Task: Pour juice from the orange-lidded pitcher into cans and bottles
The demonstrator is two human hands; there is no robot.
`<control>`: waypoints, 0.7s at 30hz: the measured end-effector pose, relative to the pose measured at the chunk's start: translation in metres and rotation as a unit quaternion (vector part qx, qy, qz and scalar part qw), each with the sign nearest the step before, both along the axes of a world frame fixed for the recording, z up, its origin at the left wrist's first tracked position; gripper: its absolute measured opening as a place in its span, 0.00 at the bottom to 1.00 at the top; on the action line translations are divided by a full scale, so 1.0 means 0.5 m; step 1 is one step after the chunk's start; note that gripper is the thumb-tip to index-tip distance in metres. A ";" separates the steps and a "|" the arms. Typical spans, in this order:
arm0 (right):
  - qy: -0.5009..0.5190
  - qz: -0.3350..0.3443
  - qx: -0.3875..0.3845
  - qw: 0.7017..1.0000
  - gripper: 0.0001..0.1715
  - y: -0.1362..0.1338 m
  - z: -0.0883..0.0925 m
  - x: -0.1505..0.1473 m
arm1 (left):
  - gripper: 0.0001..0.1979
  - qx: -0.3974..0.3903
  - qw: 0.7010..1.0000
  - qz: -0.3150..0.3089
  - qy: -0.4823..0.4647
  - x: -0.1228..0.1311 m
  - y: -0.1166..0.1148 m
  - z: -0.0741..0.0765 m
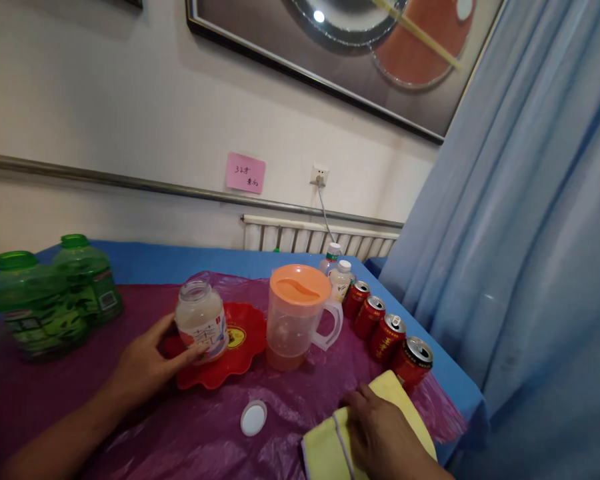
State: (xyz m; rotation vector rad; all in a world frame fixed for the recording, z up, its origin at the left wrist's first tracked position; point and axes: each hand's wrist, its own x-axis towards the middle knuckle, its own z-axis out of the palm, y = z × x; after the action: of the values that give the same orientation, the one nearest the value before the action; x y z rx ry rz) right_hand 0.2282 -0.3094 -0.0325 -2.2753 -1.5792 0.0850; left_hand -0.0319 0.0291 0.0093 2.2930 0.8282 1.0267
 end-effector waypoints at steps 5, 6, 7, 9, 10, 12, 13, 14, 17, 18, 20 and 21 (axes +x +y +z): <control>-0.019 -0.002 0.055 0.998 0.07 -0.069 0.019 0.008 | 0.36 -0.003 1.000 0.004 -0.008 -0.001 -0.004 0.006; -0.019 -0.006 0.071 0.997 0.06 -0.089 0.034 0.010 | 0.35 -0.006 1.000 0.002 -0.007 -0.001 -0.005 0.005; -0.018 -0.015 0.084 0.996 0.07 -0.107 0.053 0.011 | 0.35 -0.008 1.000 -0.002 -0.007 -0.001 -0.006 0.004; -0.027 -0.032 0.111 0.993 0.09 -0.134 0.098 0.013 | 0.36 -0.009 1.000 -0.009 -0.011 0.000 -0.005 0.001; -0.040 -0.036 0.125 0.991 0.11 -0.137 0.120 0.013 | 0.36 -0.010 1.000 -0.010 -0.013 0.000 -0.005 -0.001; -0.075 -0.032 0.144 0.986 0.12 -0.120 0.156 0.010 | 0.38 -0.015 1.000 -0.010 -0.014 0.000 -0.002 -0.007; -0.092 -0.027 0.142 0.985 0.11 -0.100 0.166 0.007 | 0.38 -0.016 1.000 -0.010 -0.014 0.000 0.001 -0.010; -0.108 -0.026 0.130 0.985 0.11 -0.072 0.168 0.003 | 0.38 -0.015 1.000 -0.009 -0.015 0.000 0.003 -0.012; -0.127 -0.031 0.056 0.990 0.10 0.030 0.128 -0.012 | 0.35 -0.007 0.999 -0.014 -0.031 -0.002 0.008 -0.018; -0.123 -0.021 0.033 0.992 0.09 0.063 0.102 -0.019 | 0.35 -0.006 0.999 -0.018 -0.036 -0.002 0.009 -0.018; -0.109 -0.033 0.008 0.993 0.09 0.115 0.043 -0.031 | 0.34 -0.012 0.999 -0.024 -0.039 -0.003 0.006 -0.016; -0.100 -0.040 0.007 0.994 0.10 0.131 0.015 -0.035 | 0.34 -0.016 0.999 -0.027 -0.039 -0.004 0.003 -0.015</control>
State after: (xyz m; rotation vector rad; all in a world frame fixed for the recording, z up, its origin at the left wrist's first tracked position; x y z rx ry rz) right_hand 0.2104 -0.2442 -0.0248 -2.3964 -1.5743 -0.1806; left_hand -0.0339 0.0308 0.0021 2.2200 0.7420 1.0646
